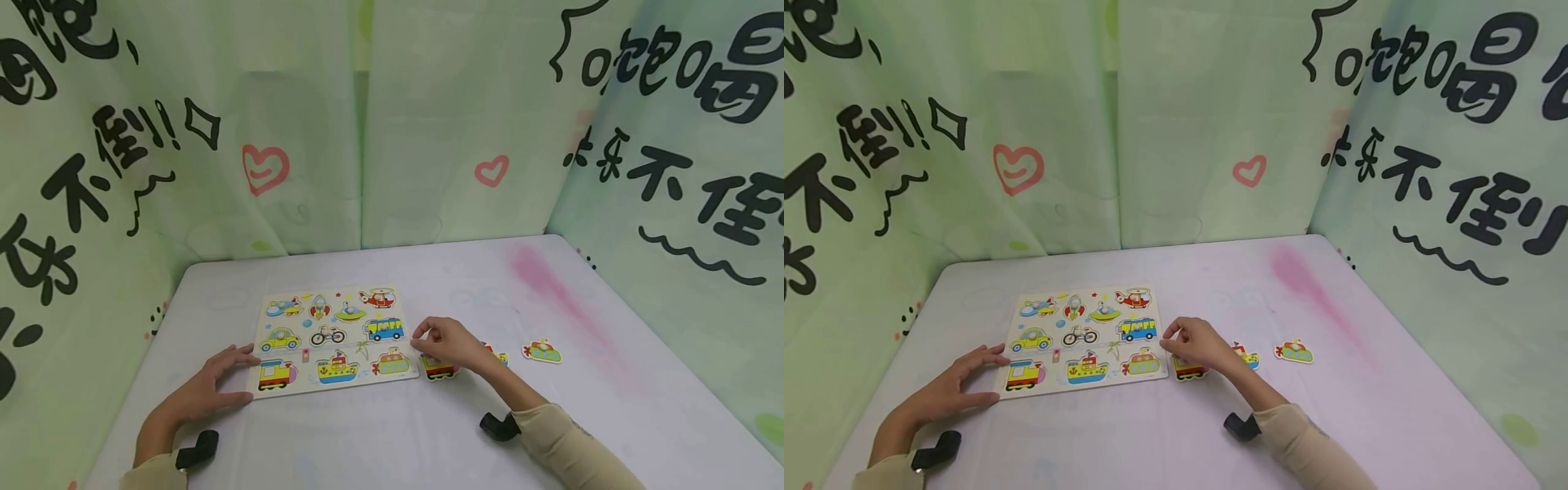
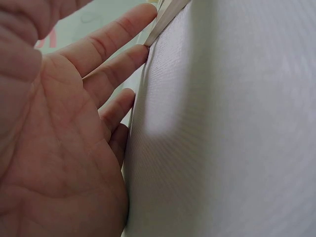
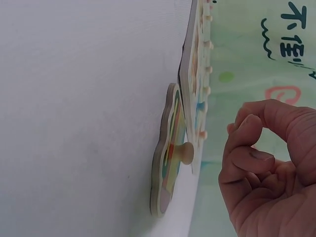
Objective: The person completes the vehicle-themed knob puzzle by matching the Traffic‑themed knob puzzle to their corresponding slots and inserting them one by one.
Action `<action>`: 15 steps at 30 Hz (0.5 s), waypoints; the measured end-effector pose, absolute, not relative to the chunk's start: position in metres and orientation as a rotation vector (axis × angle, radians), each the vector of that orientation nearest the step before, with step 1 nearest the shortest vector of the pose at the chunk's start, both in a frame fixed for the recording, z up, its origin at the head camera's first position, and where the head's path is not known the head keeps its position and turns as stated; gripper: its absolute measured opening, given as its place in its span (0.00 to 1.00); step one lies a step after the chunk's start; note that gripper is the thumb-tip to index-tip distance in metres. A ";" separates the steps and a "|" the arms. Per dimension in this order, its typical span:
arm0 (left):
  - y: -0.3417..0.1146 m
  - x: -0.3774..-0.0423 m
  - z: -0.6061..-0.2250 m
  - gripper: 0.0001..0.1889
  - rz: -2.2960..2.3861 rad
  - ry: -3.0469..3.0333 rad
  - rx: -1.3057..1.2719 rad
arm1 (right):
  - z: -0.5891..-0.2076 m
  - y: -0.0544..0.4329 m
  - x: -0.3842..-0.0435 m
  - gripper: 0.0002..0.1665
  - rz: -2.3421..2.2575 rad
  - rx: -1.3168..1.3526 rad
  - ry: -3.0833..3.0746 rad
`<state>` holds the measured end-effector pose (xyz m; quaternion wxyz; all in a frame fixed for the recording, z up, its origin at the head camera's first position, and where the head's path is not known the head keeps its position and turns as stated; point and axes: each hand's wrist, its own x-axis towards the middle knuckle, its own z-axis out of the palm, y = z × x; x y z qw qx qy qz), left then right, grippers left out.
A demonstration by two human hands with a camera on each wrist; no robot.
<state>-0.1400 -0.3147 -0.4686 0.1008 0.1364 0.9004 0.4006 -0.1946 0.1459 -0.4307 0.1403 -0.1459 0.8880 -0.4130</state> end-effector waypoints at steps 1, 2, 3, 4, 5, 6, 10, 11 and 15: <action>-0.315 -0.140 -0.469 0.28 1.185 2.662 0.407 | -0.431 0.147 -0.194 0.11 -1.187 -0.417 2.565; -0.315 -0.140 -0.469 0.28 1.187 2.664 0.413 | -0.432 0.148 -0.194 0.11 -1.179 -0.426 2.569; -0.315 -0.140 -0.469 0.28 1.193 2.665 0.422 | -0.432 0.150 -0.194 0.11 -1.172 -0.430 2.573; -0.315 -0.141 -0.469 0.28 1.198 2.666 0.430 | -0.433 0.151 -0.194 0.10 -1.160 -0.433 2.579; -0.316 -0.141 -0.469 0.28 1.203 2.667 0.437 | -0.434 0.153 -0.195 0.10 -1.150 -0.436 2.584; -0.316 -0.141 -0.469 0.28 1.208 2.668 0.444 | -0.435 0.154 -0.195 0.10 -1.142 -0.436 2.585; -0.316 -0.141 -0.470 0.28 1.217 2.675 0.462 | -0.437 0.160 -0.194 0.10 -1.127 -0.428 2.570; -0.316 -0.141 -0.470 0.28 1.220 2.677 0.468 | -0.438 0.161 -0.194 0.10 -1.129 -0.425 2.563; -0.317 -0.140 -0.470 0.28 1.234 2.682 0.488 | -0.440 0.164 -0.194 0.09 -1.115 -0.418 2.544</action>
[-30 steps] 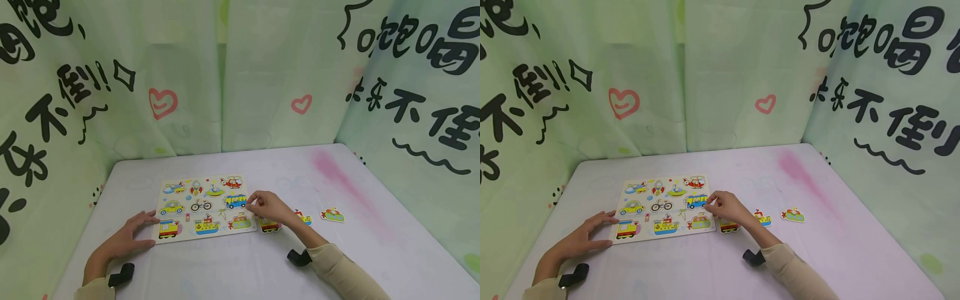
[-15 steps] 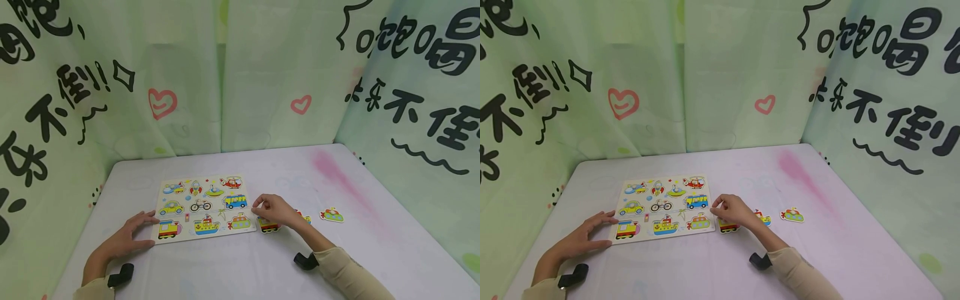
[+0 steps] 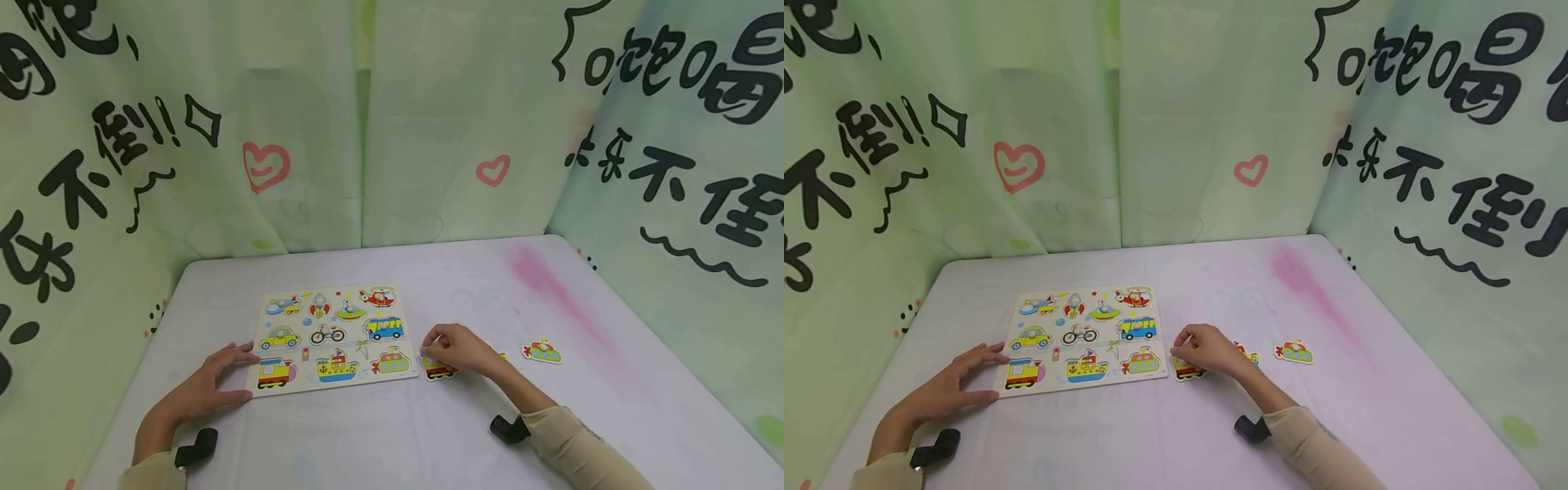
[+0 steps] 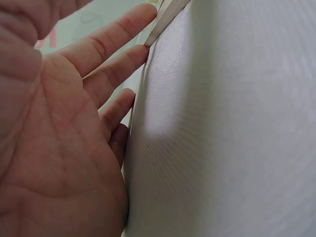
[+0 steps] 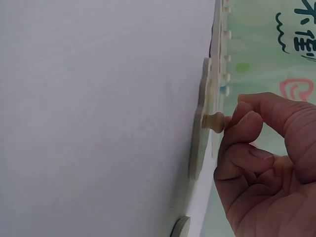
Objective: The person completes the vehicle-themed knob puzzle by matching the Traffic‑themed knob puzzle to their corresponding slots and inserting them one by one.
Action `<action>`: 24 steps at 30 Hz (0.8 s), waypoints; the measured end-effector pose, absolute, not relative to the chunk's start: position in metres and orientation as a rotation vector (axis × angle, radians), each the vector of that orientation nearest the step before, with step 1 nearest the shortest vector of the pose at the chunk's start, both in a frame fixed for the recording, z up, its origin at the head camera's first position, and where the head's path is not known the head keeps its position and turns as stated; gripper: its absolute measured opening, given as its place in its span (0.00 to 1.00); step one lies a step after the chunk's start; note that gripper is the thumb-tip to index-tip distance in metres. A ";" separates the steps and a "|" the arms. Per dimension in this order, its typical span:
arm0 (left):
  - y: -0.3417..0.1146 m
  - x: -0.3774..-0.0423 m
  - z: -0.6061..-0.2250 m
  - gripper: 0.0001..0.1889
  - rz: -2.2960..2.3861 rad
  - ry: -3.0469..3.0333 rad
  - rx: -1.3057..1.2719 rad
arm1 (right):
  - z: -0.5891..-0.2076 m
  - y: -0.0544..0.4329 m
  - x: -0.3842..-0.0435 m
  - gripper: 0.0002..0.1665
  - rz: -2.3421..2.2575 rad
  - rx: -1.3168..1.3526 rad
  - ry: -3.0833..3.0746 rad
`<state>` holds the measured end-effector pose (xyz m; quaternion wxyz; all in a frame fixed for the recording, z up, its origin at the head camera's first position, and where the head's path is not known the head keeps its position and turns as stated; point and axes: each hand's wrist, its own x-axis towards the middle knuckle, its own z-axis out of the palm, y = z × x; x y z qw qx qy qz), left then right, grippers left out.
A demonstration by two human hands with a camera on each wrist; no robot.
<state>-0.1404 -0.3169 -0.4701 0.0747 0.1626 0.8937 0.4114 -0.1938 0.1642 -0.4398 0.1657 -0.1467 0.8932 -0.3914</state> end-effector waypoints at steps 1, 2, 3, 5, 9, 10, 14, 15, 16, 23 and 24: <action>-0.317 -0.140 -0.470 0.28 1.238 2.681 0.492 | -0.440 0.165 -0.194 0.09 -1.111 -0.418 2.541; -0.317 -0.140 -0.471 0.28 1.239 2.681 0.494 | -0.441 0.165 -0.194 0.10 -1.108 -0.420 2.539; -0.317 -0.140 -0.471 0.28 1.238 2.681 0.493 | -0.441 0.166 -0.194 0.10 -1.105 -0.423 2.537; -0.317 -0.140 -0.471 0.28 1.234 2.677 0.483 | -0.442 0.167 -0.194 0.10 -1.105 -0.430 2.534; -0.316 -0.140 -0.470 0.28 1.225 2.668 0.452 | -0.442 0.170 -0.194 0.10 -1.098 -0.439 2.535; -0.316 -0.140 -0.470 0.28 1.222 2.666 0.446 | -0.442 0.170 -0.194 0.09 -1.092 -0.442 2.536; -0.316 -0.140 -0.470 0.28 1.208 2.668 0.438 | -0.443 0.174 -0.195 0.10 -1.064 -0.444 2.534; -0.316 -0.140 -0.470 0.28 1.205 2.670 0.437 | -0.443 0.175 -0.194 0.10 -1.063 -0.446 2.530; -0.316 -0.140 -0.470 0.28 1.203 2.672 0.439 | -0.443 0.175 -0.194 0.10 -1.062 -0.442 2.526; -0.317 -0.140 -0.468 0.28 1.217 2.668 0.454 | -0.445 0.177 -0.193 0.10 -1.072 -0.432 2.505; -0.317 -0.140 -0.468 0.28 1.218 2.667 0.454 | -0.445 0.177 -0.193 0.10 -1.071 -0.437 2.503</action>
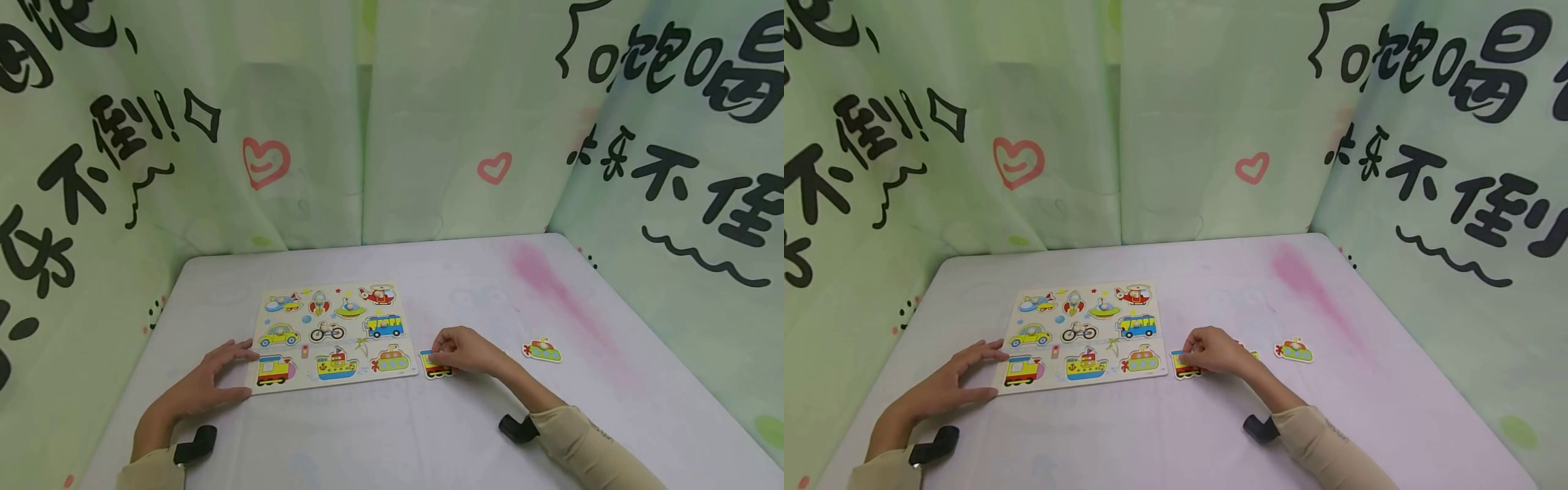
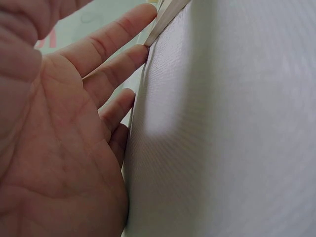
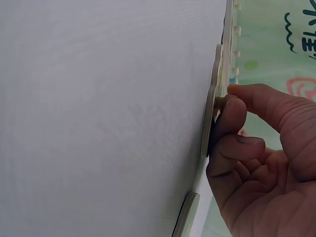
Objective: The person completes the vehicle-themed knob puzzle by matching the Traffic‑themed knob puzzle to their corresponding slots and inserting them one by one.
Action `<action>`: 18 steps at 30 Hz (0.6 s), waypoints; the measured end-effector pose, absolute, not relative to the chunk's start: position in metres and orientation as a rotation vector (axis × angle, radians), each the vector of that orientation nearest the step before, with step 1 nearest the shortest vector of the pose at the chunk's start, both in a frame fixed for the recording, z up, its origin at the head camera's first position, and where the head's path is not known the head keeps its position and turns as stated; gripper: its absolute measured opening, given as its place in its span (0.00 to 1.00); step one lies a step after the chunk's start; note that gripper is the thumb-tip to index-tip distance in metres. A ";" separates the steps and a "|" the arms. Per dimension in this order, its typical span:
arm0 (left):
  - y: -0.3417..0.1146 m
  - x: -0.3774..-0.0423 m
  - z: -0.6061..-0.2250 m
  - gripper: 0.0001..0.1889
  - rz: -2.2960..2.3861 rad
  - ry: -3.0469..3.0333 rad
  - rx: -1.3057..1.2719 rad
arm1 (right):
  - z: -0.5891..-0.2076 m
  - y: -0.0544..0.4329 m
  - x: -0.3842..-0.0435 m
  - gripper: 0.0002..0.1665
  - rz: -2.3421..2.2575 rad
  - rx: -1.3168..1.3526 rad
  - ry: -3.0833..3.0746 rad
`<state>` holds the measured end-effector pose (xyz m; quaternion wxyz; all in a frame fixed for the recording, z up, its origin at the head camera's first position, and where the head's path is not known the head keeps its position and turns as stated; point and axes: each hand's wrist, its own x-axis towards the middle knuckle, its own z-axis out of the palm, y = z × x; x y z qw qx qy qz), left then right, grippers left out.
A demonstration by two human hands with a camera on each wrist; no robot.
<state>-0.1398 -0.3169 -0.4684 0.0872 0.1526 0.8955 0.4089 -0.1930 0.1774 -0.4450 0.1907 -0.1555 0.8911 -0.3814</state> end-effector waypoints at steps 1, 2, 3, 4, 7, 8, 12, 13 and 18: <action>-0.317 -0.140 -0.468 0.28 1.219 2.666 0.454 | -0.445 0.177 -0.193 0.10 -1.073 -0.444 2.499; -0.317 -0.140 -0.468 0.28 1.219 2.666 0.455 | -0.446 0.178 -0.193 0.10 -1.071 -0.447 2.497; -0.317 -0.140 -0.468 0.28 1.216 2.665 0.447 | -0.446 0.178 -0.193 0.10 -1.070 -0.455 2.494; -0.316 -0.140 -0.468 0.28 1.211 2.664 0.439 | -0.446 0.178 -0.193 0.10 -1.071 -0.459 2.491; -0.317 -0.140 -0.468 0.28 1.205 2.669 0.431 | -0.446 0.179 -0.193 0.10 -1.082 -0.472 2.481; -0.317 -0.140 -0.468 0.28 1.203 2.670 0.428 | -0.446 0.179 -0.193 0.10 -1.082 -0.470 2.481; -0.318 -0.141 -0.469 0.28 1.209 2.674 0.431 | -0.445 0.178 -0.193 0.10 -1.097 -0.482 2.474; -0.318 -0.141 -0.470 0.28 1.212 2.673 0.431 | -0.445 0.179 -0.193 0.10 -1.104 -0.485 2.471; -0.318 -0.141 -0.471 0.27 1.212 2.672 0.446 | -0.448 0.182 -0.192 0.11 -1.136 -0.460 2.471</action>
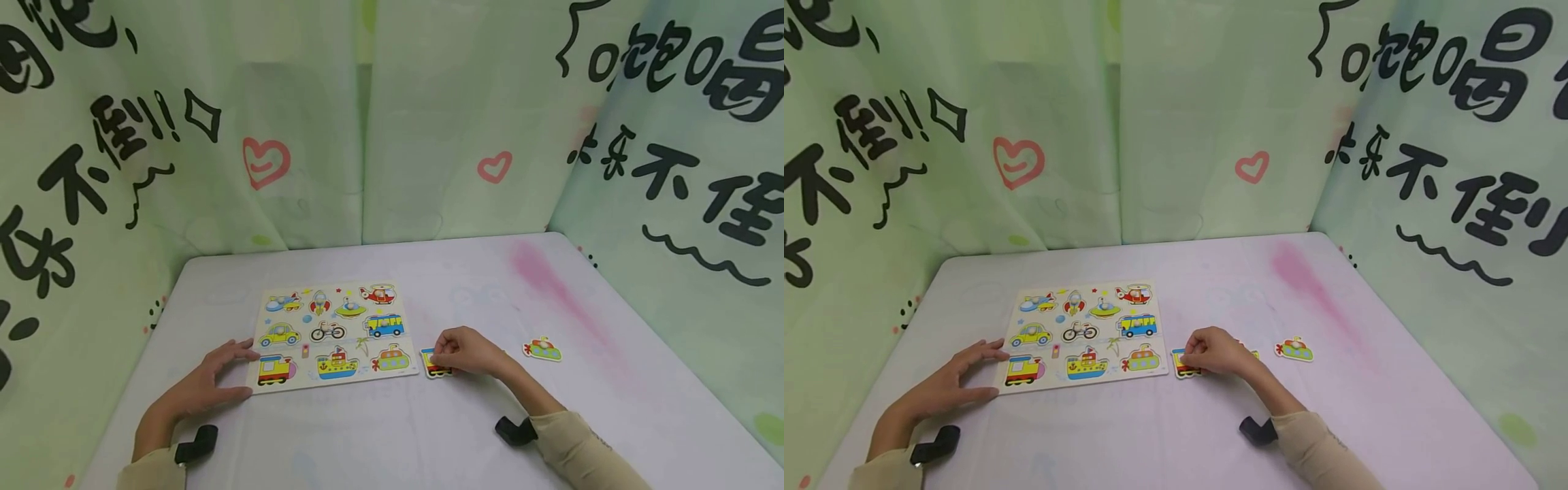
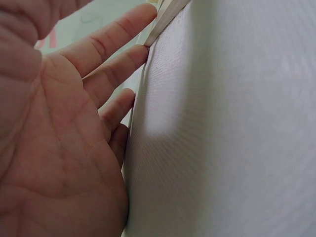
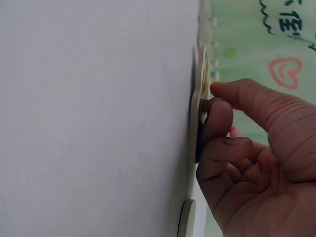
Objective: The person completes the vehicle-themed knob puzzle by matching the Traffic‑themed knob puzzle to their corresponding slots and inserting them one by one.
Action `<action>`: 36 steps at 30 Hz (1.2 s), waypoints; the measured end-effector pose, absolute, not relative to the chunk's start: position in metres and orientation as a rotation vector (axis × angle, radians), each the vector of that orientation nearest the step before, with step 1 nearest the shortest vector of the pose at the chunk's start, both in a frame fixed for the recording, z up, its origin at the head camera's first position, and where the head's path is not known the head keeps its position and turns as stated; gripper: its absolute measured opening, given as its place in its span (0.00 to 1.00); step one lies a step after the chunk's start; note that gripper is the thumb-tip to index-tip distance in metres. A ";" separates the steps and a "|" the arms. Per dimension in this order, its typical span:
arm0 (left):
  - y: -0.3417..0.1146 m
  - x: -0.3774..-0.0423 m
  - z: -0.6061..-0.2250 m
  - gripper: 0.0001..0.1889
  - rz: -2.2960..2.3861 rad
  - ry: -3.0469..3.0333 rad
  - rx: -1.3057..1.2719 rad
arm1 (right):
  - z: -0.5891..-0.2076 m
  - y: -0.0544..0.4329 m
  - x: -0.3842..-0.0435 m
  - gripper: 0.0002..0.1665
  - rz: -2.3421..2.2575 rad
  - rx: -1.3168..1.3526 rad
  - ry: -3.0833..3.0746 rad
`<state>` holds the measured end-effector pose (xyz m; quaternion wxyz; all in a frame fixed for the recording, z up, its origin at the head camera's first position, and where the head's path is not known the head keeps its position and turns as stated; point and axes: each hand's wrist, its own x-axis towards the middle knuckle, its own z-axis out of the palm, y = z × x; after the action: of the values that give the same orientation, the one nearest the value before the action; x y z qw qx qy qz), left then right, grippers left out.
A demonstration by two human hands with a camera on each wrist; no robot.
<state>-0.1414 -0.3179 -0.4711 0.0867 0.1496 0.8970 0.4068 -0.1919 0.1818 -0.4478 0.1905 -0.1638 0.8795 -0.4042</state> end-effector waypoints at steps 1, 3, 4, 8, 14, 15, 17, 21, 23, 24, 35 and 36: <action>-0.318 -0.141 -0.471 0.27 1.209 2.671 0.447 | -0.449 0.183 -0.191 0.11 -1.145 -0.450 2.470; -0.318 -0.141 -0.471 0.27 1.209 2.670 0.449 | -0.449 0.184 -0.190 0.11 -1.171 -0.416 2.470; -0.318 -0.141 -0.471 0.27 1.212 2.668 0.447 | -0.450 0.184 -0.190 0.11 -1.184 -0.399 2.468; -0.317 -0.141 -0.469 0.28 1.214 2.670 0.447 | -0.449 0.185 -0.190 0.10 -1.259 -0.339 2.447; -0.317 -0.142 -0.469 0.28 1.217 2.663 0.444 | -0.447 0.183 -0.189 0.12 -1.351 -0.302 2.398; -0.317 -0.142 -0.469 0.28 1.219 2.659 0.441 | -0.446 0.182 -0.189 0.12 -1.363 -0.299 2.392; -0.317 -0.142 -0.469 0.28 1.222 2.654 0.437 | -0.444 0.180 -0.188 0.13 -1.384 -0.301 2.385; -0.316 -0.142 -0.470 0.28 1.226 2.653 0.438 | -0.440 0.174 -0.185 0.13 -1.426 -0.306 2.363; -0.316 -0.141 -0.470 0.28 1.225 2.655 0.442 | -0.439 0.171 -0.184 0.13 -1.447 -0.310 2.344; -0.316 -0.141 -0.471 0.28 1.224 2.657 0.443 | -0.439 0.170 -0.184 0.13 -1.454 -0.310 2.335; -0.316 -0.140 -0.470 0.28 1.220 2.659 0.439 | -0.439 0.152 -0.182 0.12 -1.472 -0.422 2.242; -0.316 -0.140 -0.470 0.28 1.225 2.657 0.445 | -0.439 0.150 -0.182 0.12 -1.473 -0.436 2.232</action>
<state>-0.1397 -0.3157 -0.4695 0.0910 0.1499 0.8940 0.4123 -0.1816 0.1503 -0.4392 0.2145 -0.1570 0.8046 -0.5310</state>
